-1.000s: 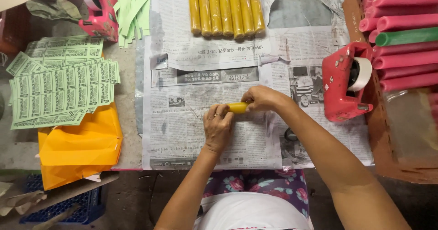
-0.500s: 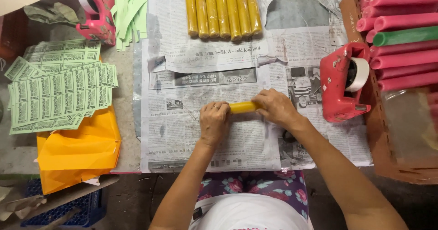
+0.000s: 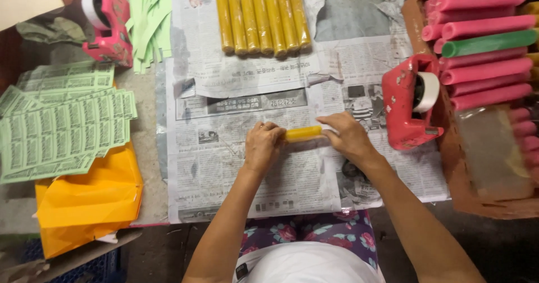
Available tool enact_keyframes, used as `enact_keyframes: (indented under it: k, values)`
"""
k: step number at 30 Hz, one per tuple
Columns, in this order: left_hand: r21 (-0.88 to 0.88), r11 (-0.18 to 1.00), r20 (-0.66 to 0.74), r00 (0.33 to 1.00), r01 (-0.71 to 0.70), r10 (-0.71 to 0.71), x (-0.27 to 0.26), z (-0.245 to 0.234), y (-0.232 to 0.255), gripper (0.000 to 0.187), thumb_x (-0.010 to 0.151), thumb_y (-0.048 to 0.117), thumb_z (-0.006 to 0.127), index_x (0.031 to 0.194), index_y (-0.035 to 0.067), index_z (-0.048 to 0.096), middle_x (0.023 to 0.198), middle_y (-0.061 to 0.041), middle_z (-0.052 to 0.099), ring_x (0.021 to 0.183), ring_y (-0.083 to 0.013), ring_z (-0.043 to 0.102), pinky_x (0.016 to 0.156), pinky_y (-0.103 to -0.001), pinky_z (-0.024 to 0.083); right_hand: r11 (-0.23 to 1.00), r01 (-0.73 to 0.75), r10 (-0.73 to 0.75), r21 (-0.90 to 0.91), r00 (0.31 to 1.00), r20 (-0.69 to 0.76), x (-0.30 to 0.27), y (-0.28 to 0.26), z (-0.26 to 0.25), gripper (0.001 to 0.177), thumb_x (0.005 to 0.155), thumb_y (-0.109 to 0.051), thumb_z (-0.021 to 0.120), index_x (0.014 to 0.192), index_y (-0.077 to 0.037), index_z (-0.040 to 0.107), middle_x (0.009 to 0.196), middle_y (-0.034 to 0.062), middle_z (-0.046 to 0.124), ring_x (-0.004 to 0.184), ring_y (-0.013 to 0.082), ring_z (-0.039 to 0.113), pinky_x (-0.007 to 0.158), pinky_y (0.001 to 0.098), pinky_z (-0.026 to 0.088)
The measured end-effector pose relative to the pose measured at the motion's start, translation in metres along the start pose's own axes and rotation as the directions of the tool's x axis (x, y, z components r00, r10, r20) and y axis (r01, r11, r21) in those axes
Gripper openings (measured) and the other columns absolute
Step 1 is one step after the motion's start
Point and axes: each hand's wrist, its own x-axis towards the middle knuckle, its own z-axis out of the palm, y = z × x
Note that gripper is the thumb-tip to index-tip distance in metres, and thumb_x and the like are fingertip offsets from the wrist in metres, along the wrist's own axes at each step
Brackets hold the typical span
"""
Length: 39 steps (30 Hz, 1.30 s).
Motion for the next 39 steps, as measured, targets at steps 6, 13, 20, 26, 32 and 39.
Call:
enact_keyframes:
  k: [6, 13, 20, 26, 32, 39]
  values:
    - [-0.033, 0.999, 0.107, 0.994, -0.031, 0.034, 0.004, -0.007, 0.001, 0.018, 0.080, 0.029, 0.079, 0.097, 0.024, 0.077, 0.098, 0.006, 0.070, 0.090, -0.0260, 0.057, 0.069, -0.046, 0.046, 0.903, -0.410, 0.279, -0.123, 0.781, -0.559, -0.094, 0.005, -0.134, 0.018, 0.110, -0.013, 0.069, 0.127, -0.011, 0.076, 0.105, 0.0088, 0.074, 0.085, 0.0216, 0.065, 0.077, 0.0359, 0.049]
    - [-0.035, 0.999, 0.162, 0.987, 0.015, -0.009, 0.006, -0.016, 0.011, 0.019, 0.082, 0.027, 0.081, 0.101, 0.021, 0.078, 0.100, 0.004, 0.072, 0.090, -0.0232, 0.057, 0.072, -0.042, 0.047, 0.431, -0.800, 0.895, 0.416, 0.438, -0.084, -0.085, 0.051, -0.188, 0.048, 0.098, -0.009, 0.067, 0.144, -0.015, 0.057, 0.115, 0.0040, 0.070, 0.096, 0.0165, 0.066, 0.079, 0.0310, 0.057]
    - [-0.043, 0.999, 0.132, 0.991, 0.008, -0.002, 0.004, -0.017, 0.011, 0.022, 0.084, 0.025, 0.081, 0.105, 0.020, 0.079, 0.101, 0.003, 0.074, 0.086, -0.0200, 0.056, 0.069, -0.037, 0.046, 0.585, -0.717, 0.781, 0.380, 0.624, -0.023, -0.068, 0.057, -0.187, 0.063, 0.088, -0.009, 0.076, 0.147, -0.005, 0.052, 0.092, 0.0024, 0.070, 0.084, 0.0119, 0.063, 0.078, 0.0274, 0.050]
    - [-0.039, 0.999, 0.139, 0.990, 0.019, -0.013, 0.004, -0.015, 0.009, 0.024, 0.083, 0.027, 0.083, 0.106, 0.020, 0.079, 0.102, 0.004, 0.074, 0.085, -0.0204, 0.056, 0.069, -0.037, 0.046, 0.491, -0.671, 0.857, 0.555, 0.488, -0.167, -0.078, 0.003, -0.191, 0.048, 0.088, 0.003, 0.073, 0.132, -0.011, 0.061, 0.093, 0.0000, 0.066, 0.084, 0.0086, 0.065, 0.085, 0.0212, 0.060]
    - [-0.051, 0.998, 0.172, 0.985, 0.041, -0.032, 0.006, -0.017, 0.010, 0.023, 0.085, 0.027, 0.080, 0.107, 0.021, 0.078, 0.105, 0.004, 0.074, 0.088, -0.0212, 0.056, 0.068, -0.038, 0.045, 0.272, -0.579, 0.931, 0.769, 0.360, -0.059, -0.110, 0.028, -0.162, 0.059, 0.083, 0.009, 0.073, 0.135, -0.012, 0.057, 0.093, 0.0047, 0.070, 0.081, 0.0102, 0.068, 0.078, 0.0179, 0.061]
    - [0.054, 0.996, 0.137, 0.987, 0.072, -0.079, 0.004, -0.004, 0.004, 0.024, 0.077, 0.031, 0.083, 0.100, 0.033, 0.077, 0.096, 0.010, 0.069, 0.094, -0.0166, 0.062, 0.079, -0.033, 0.051, 0.237, -0.360, 0.894, 0.903, 0.444, -0.057, -0.130, 0.061, -0.116, 0.050, 0.084, -0.002, 0.077, 0.127, -0.021, 0.058, 0.100, 0.0005, 0.063, 0.087, 0.0153, 0.070, 0.074, 0.0279, 0.063]
